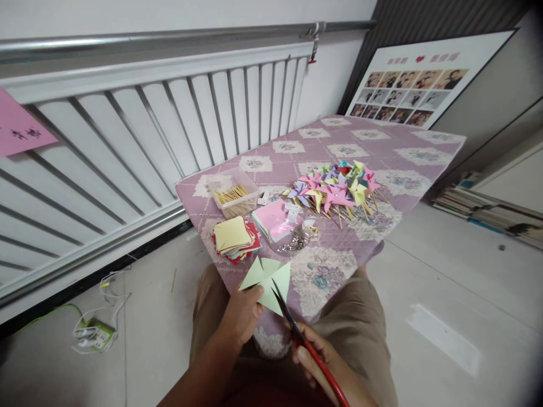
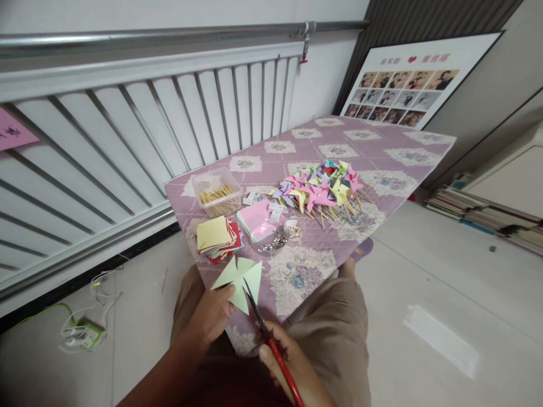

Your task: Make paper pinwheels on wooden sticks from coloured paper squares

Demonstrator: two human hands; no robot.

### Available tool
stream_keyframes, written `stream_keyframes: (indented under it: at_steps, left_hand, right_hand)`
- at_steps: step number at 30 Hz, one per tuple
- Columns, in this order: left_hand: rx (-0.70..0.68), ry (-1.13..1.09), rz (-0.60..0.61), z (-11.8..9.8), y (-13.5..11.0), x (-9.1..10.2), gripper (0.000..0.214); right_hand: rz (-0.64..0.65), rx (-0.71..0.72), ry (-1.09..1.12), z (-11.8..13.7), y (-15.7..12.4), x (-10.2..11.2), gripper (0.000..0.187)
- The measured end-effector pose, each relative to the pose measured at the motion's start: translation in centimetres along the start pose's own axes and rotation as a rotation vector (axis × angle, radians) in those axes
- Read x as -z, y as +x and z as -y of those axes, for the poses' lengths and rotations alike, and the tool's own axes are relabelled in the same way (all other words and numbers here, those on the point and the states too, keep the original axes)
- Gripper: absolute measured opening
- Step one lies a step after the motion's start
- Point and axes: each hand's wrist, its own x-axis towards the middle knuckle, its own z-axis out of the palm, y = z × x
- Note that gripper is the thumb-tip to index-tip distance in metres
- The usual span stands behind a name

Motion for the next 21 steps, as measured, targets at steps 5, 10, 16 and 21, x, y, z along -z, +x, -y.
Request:
stream_keyframes:
  at_steps: [5, 10, 16, 21]
  left_hand:
    - [0.015, -0.011, -0.033, 0.1, 0.0, -0.1, 0.047]
    - [-0.002, -0.025, -0.073, 0.6, 0.4, 0.4, 0.044]
    - [-0.018, 0.003, -0.06, 0.8, 0.6, 0.7, 0.036]
    - [-0.025, -0.002, -0.103, 0.9, 0.7, 0.6, 0.039]
  right_hand:
    - [-0.011, 0.003, -0.014, 0.0, 0.0, 0.0, 0.066]
    - [-0.027, 0.045, -0.009, 0.8, -0.1, 0.0, 0.057]
    - [0.025, 0.059, 0.03, 0.2, -0.3, 0.0, 0.053]
    - [0.051, 0.04, 0.069, -0.9, -0.3, 0.0, 0.05]
